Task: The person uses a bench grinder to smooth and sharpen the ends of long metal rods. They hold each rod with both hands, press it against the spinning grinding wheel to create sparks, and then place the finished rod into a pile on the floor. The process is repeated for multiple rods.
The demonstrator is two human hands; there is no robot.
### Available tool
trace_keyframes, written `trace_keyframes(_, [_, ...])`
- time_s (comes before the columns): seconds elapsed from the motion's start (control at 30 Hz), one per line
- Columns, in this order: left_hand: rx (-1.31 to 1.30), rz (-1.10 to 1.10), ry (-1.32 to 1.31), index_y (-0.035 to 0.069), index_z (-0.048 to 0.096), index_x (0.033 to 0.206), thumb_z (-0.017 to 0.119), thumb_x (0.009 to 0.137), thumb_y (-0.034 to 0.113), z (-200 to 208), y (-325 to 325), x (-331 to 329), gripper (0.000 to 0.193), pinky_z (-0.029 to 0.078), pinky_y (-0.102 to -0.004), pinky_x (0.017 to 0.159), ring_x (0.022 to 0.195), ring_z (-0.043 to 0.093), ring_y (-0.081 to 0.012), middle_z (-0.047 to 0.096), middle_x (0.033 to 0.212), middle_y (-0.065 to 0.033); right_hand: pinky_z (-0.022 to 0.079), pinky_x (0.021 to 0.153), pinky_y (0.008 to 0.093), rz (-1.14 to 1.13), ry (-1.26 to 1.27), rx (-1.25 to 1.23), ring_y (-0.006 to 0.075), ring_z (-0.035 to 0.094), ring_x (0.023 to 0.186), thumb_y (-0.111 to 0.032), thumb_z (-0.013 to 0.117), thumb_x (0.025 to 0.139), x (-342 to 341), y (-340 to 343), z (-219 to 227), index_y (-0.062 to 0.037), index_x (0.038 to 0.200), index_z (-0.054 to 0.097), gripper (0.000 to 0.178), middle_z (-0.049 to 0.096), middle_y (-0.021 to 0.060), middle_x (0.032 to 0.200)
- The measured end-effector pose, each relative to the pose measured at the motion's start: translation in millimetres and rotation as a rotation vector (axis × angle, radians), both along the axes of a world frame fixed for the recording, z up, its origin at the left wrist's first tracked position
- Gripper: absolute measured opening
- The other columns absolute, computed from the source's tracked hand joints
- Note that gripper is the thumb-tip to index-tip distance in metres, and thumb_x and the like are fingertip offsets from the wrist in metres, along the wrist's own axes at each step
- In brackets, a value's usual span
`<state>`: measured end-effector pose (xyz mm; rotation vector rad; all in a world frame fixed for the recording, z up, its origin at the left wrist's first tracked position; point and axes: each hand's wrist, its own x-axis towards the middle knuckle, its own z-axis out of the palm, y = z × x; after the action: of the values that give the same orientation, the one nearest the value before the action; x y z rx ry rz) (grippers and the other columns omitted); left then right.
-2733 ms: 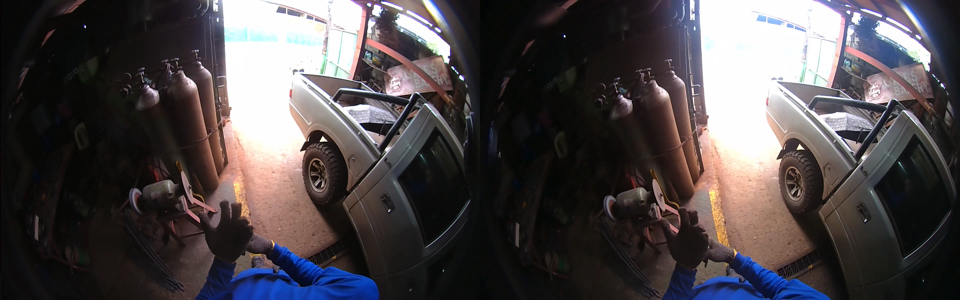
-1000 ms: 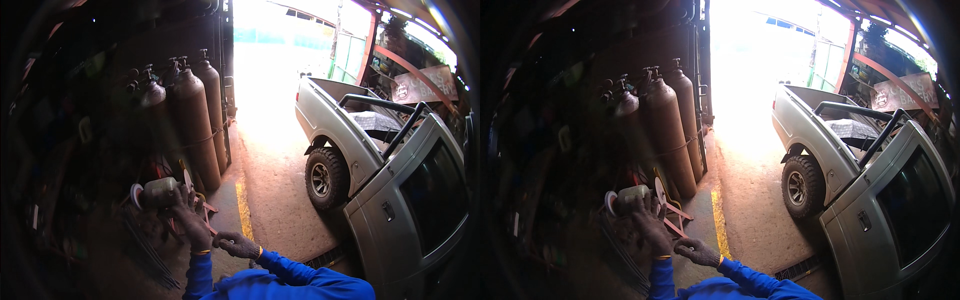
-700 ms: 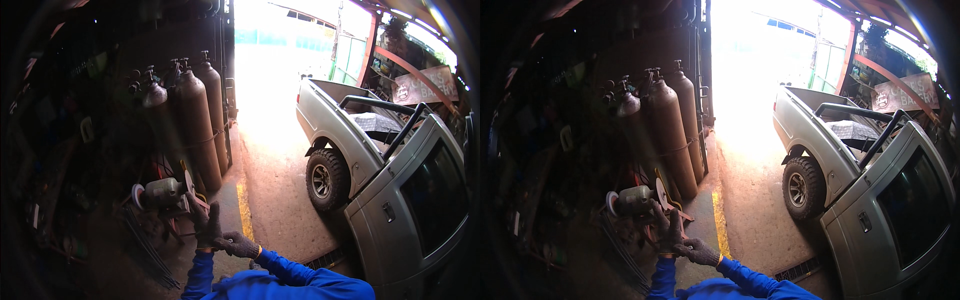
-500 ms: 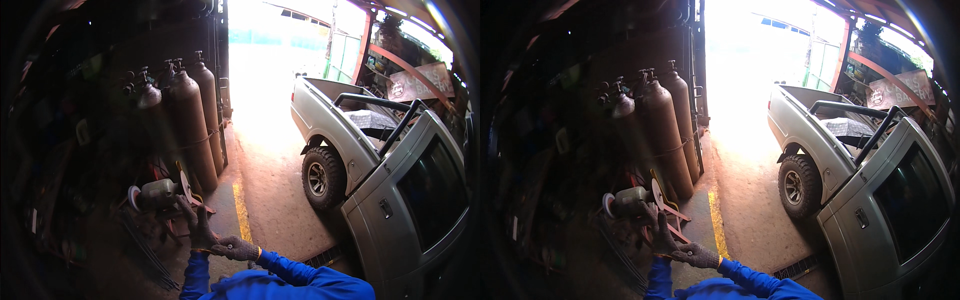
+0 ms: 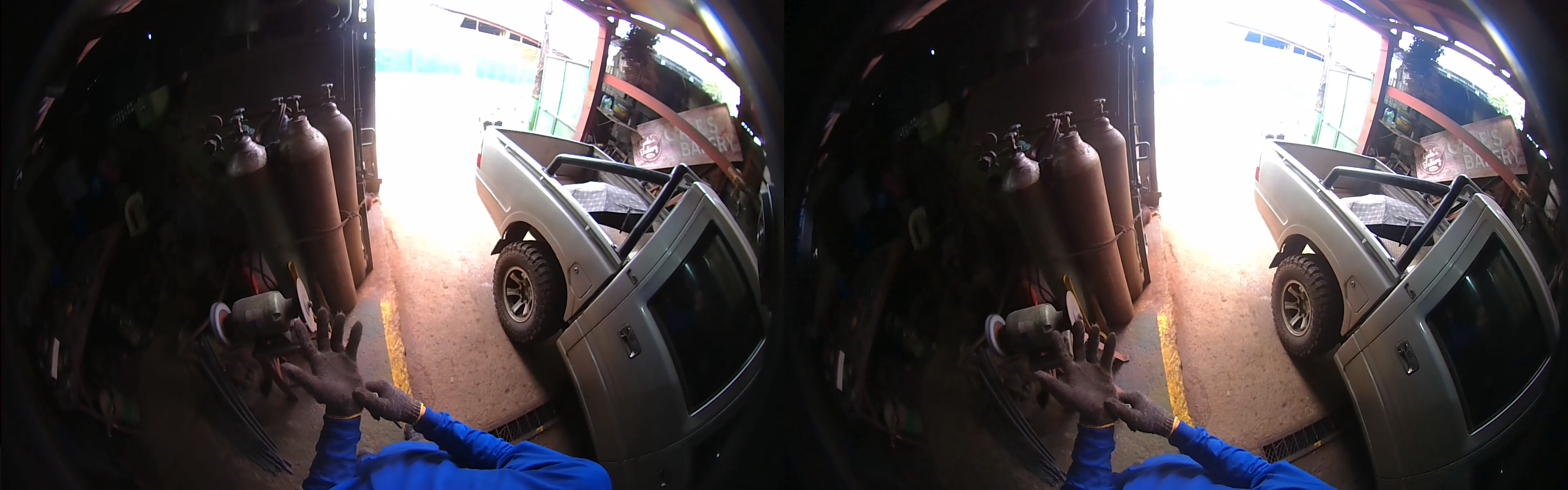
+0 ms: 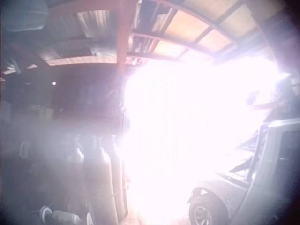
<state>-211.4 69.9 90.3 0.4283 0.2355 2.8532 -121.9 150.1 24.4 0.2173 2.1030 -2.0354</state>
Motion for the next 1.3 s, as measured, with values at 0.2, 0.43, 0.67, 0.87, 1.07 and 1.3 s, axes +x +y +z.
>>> trace_keyframes(0.2, [-0.15,0.195,-0.115,0.02,0.034,0.15,0.032,0.093,0.072,-1,-20,-8,0.077,0.046,-0.0542,0.102,0.125,0.053,-0.0354,0.045,0.146,-0.016,0.046,0.054,0.0238,0.035,0.03,-0.059,0.0063,0.054,0.06,-0.043,0.058,0.098,7,-1,9,-0.008,0.118,0.069,0.042,0.065,0.001,0.079])
trace_keyframes(0.43, [-0.338,0.047,0.114,0.003,0.061,0.122,0.042,0.102,0.051,-28,-46,-48,0.055,0.052,-0.0413,0.093,0.102,0.065,-0.0263,0.066,0.116,-0.0115,0.045,0.053,0.0228,0.036,0.051,0.002,0.0048,0.053,0.064,-0.037,0.061,0.097,12,1,7,-0.0058,0.101,0.071,0.033,0.063,-0.0014,0.076])
trace_keyframes(0.67, [-0.991,-0.277,0.548,0.0,0.047,0.137,0.042,0.105,0.034,-141,-55,9,0.047,0.046,-0.038,0.098,0.111,0.062,-0.0262,0.06,0.128,-0.0145,0.046,0.051,0.0233,-0.164,0.218,-0.233,0.0086,0.057,0.057,-0.028,0.063,0.096,11,41,64,-0.0018,0.085,0.066,0.029,0.061,0.0005,0.071])
trace_keyframes(0.87, [-1.424,-0.005,0.954,0.005,0.048,0.134,0.054,0.1,0.028,-161,-15,50,0.041,0.049,-0.0453,0.086,0.109,0.062,-0.0323,0.061,0.121,-0.0182,0.048,0.068,0.0244,0.124,0.501,-0.175,0.0081,0.057,0.077,-0.019,0.067,0.087,-7,58,106,-0.0019,0.101,0.066,0.022,0.061,0.002,0.087])
trace_keyframes(1.07, [-1.171,0.419,0.881,0.001,0.063,0.11,0.055,0.098,0.014,-118,18,28,0.02,0.05,-0.0343,0.086,0.098,0.062,-0.02,0.065,0.099,-0.0105,0.048,0.097,0.0356,-0.019,0.723,0.02,0.0254,0.061,0.109,-0.023,0.071,0.086,-6,52,134,-0.0017,0.136,0.046,0.059,0.056,0.014,0.13])
trace_keyframes(1.3, [-0.784,0.105,0.134,0.009,0.058,0.094,0.046,0.103,0.043,-13,28,11,0.037,0.027,-0.0242,0.041,0.044,0.033,-0.0057,0.035,0.056,0.0048,0.046,0.102,0.0434,-0.095,0.463,0.515,0.036,0.056,0.123,-0.042,0.075,0.084,29,101,-7,-0.0047,0.146,0.037,0.082,0.055,0.0212,0.136])
